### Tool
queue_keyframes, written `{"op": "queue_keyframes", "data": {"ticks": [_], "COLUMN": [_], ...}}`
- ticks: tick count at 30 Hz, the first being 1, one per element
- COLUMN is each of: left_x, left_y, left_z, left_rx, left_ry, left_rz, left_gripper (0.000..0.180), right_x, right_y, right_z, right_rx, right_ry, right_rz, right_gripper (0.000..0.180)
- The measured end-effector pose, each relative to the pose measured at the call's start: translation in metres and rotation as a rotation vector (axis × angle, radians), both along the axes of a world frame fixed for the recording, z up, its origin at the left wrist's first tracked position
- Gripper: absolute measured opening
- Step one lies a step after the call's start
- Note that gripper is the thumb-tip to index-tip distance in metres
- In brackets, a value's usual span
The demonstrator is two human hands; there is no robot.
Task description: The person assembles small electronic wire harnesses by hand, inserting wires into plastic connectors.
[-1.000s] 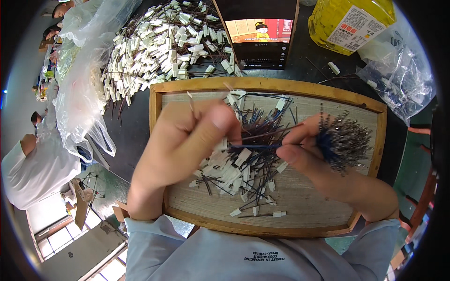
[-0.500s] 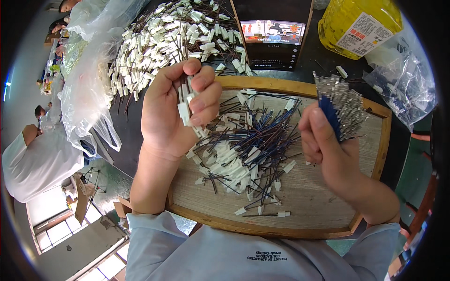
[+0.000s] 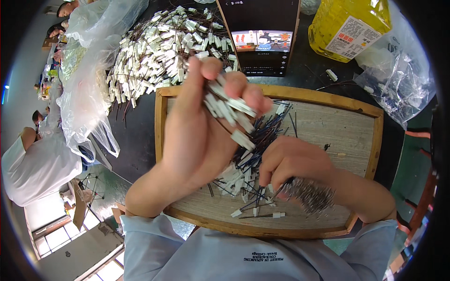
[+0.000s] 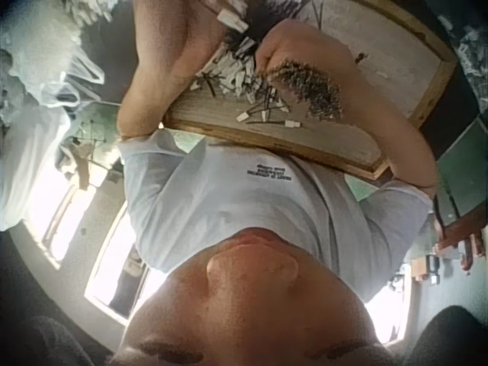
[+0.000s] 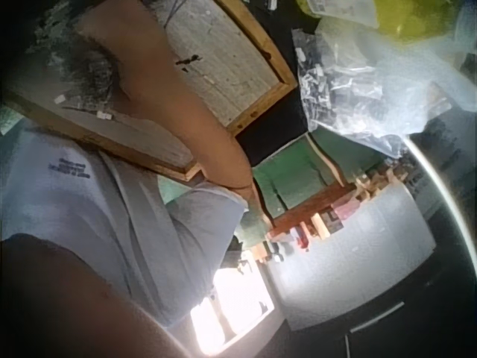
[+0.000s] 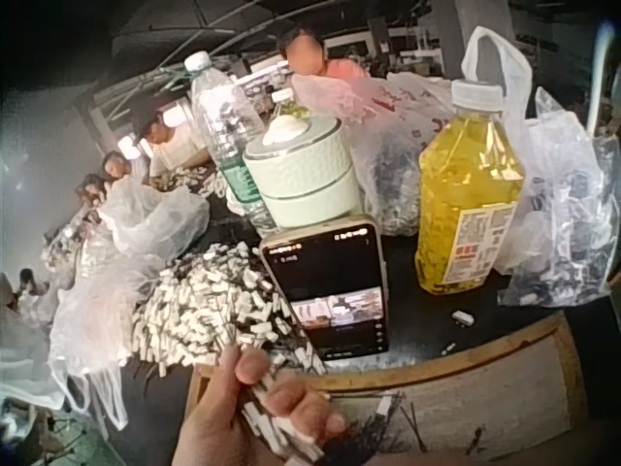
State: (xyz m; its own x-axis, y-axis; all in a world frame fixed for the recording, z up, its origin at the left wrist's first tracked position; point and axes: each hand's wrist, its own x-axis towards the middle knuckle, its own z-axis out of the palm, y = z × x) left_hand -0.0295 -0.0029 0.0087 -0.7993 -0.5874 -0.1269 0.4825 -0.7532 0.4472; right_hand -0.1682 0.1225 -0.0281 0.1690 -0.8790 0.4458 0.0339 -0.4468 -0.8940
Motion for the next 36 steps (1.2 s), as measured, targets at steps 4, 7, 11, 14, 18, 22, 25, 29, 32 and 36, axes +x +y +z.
{"op": "queue_keyframes", "data": {"ticks": [4,7,11,14,18,22,25,29,32,36], "left_x": [-0.012,-0.015,-0.015,-0.016,-0.012,-0.015,-0.012,-0.006,0.001,0.009], "left_y": [0.023,0.03,0.034,0.04,0.044,0.046,0.037,0.021,0.013,-0.002], "left_z": [0.003,0.002,0.003,0.004,0.003,0.001,0.014,0.017,0.015,0.013], "left_rx": [-0.059,-0.09,-0.304,-0.263,-0.321,-0.306,-0.222,-0.259,-0.375,-0.479], "left_ry": [-0.104,-0.182,-0.25,-0.297,-0.309,-0.255,-0.299,-0.298,-0.36,-0.41], "left_rz": [-0.071,-0.058,-0.027,0.025,-0.009,0.066,0.133,0.088,0.042,-0.027], "left_gripper": [0.031,0.03,0.028,0.029,0.032,0.031,0.032,0.033,0.033,0.031], "right_x": [-0.001,-0.001,-0.004,-0.002,0.002,0.001,-0.003,0.004,-0.001,-0.005], "right_y": [0.0,0.005,0.006,0.006,0.009,0.011,0.012,0.015,0.018,0.01], "right_z": [0.002,0.004,0.006,0.005,0.005,0.004,0.012,0.025,0.022,0.033], "right_rx": [-0.094,-0.063,-0.021,-0.029,0.051,0.065,0.203,0.413,0.69,0.776], "right_ry": [0.151,0.159,0.197,0.147,0.09,0.073,-0.012,-0.108,-0.122,-0.046], "right_rz": [0.025,0.02,0.036,0.025,0.007,0.048,0.109,-0.218,-0.18,-0.127], "right_gripper": [0.032,0.034,0.032,0.029,0.025,0.019,0.016,0.019,0.025,0.026]}}
